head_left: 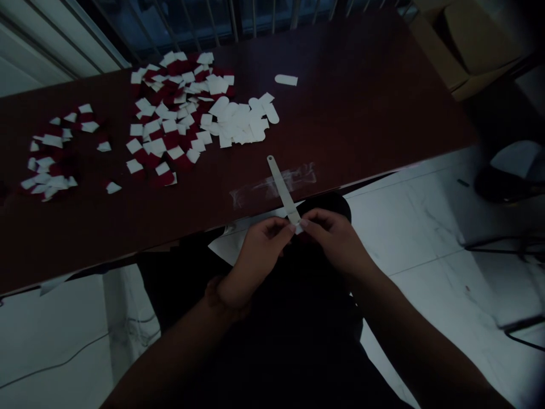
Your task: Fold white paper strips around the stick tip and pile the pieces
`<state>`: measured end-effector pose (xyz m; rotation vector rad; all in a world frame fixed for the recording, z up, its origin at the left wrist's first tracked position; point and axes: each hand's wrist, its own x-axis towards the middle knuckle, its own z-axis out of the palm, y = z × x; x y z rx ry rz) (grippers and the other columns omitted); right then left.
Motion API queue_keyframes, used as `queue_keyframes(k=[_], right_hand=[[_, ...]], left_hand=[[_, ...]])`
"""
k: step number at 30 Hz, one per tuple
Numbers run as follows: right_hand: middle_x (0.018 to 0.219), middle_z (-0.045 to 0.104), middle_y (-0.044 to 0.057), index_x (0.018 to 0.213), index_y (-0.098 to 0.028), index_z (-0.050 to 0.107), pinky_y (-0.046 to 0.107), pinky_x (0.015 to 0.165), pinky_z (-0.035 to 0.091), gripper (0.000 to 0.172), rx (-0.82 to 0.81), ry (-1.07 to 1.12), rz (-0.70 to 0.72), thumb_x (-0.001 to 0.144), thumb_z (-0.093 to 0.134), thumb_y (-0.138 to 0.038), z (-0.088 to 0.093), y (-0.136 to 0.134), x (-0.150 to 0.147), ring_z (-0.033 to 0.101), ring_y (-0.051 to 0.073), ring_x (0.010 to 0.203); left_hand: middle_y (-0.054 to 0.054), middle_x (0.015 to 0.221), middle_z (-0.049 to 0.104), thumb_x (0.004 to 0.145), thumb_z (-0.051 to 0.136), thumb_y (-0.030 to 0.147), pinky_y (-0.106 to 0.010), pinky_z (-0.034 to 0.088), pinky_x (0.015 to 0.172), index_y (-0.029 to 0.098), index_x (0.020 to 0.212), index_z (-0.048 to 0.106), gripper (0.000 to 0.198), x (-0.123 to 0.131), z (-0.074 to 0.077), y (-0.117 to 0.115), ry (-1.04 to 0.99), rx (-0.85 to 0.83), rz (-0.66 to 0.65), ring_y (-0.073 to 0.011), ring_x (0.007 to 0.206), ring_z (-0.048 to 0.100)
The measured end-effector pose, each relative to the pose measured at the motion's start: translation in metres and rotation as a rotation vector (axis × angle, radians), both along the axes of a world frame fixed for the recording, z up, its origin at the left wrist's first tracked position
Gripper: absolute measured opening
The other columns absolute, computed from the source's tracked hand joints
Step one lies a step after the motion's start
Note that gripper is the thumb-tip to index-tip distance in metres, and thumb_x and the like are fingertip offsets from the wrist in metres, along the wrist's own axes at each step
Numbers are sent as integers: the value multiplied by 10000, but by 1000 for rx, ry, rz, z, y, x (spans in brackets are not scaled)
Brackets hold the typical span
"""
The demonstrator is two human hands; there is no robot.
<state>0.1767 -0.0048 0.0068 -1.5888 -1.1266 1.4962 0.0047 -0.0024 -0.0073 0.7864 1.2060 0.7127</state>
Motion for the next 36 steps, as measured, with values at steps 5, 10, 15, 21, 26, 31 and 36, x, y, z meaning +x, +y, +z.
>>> queue_keyframes(k=[5, 10, 15, 21, 26, 31, 36], right_hand=[[776, 683, 8, 838, -215, 749, 304, 669, 463, 221, -2, 20, -100, 924, 642, -388, 1, 6, 1, 599, 159, 699], [708, 629, -8, 775, -215, 705, 307, 664, 436, 232, -29, 3, -20, 919, 658, -390, 3, 1, 7, 551, 150, 664], [665, 542, -27, 745, -210, 649, 293, 631, 388, 267, -30, 25, 26, 936, 649, -395, 7, 1, 6, 480, 138, 636], [691, 562, -27, 768, -206, 671, 288, 657, 385, 247, -33, 45, 27, 957, 639, -362, 7, 1, 3, 493, 134, 666], [708, 578, -24, 784, -213, 674, 295, 647, 384, 238, -37, 46, 40, 943, 663, -390, 7, -1, 2, 491, 140, 661], [701, 575, -8, 745, -209, 656, 300, 635, 381, 295, -81, 24, 16, 969, 606, -394, 8, -2, 2, 485, 149, 657], [736, 637, -2, 780, -213, 684, 293, 663, 419, 275, -74, 53, 43, 976, 627, -398, 8, -6, 3, 539, 150, 687]], left_hand=[[-27, 770, 645, 874, 731, 475, -220, 421, 521, 187, 879, 751, 289, -5, 2, 0, -9, -4, 67, -138, 678, 584], [-11, 720, 636, 882, 735, 467, -228, 408, 524, 180, 876, 762, 288, -4, 7, -3, 23, -9, -9, -114, 608, 538], [11, 687, 602, 853, 779, 472, -205, 388, 512, 185, 832, 736, 290, 0, 2, 4, -6, -4, 67, -98, 596, 522], [-41, 820, 658, 908, 699, 548, -203, 407, 508, 171, 858, 746, 384, -2, 6, 1, -110, -81, 62, -131, 707, 573], [-21, 763, 657, 868, 771, 470, -195, 399, 521, 180, 838, 749, 292, -1, 7, 0, -89, -36, 12, -116, 676, 551], [1, 718, 634, 854, 785, 489, -196, 388, 525, 179, 813, 720, 320, 1, 3, 2, -52, -61, 26, -90, 605, 517], [-16, 745, 620, 888, 727, 543, -198, 395, 516, 169, 789, 699, 388, 1, 5, 1, -99, -85, 91, -113, 647, 560]])
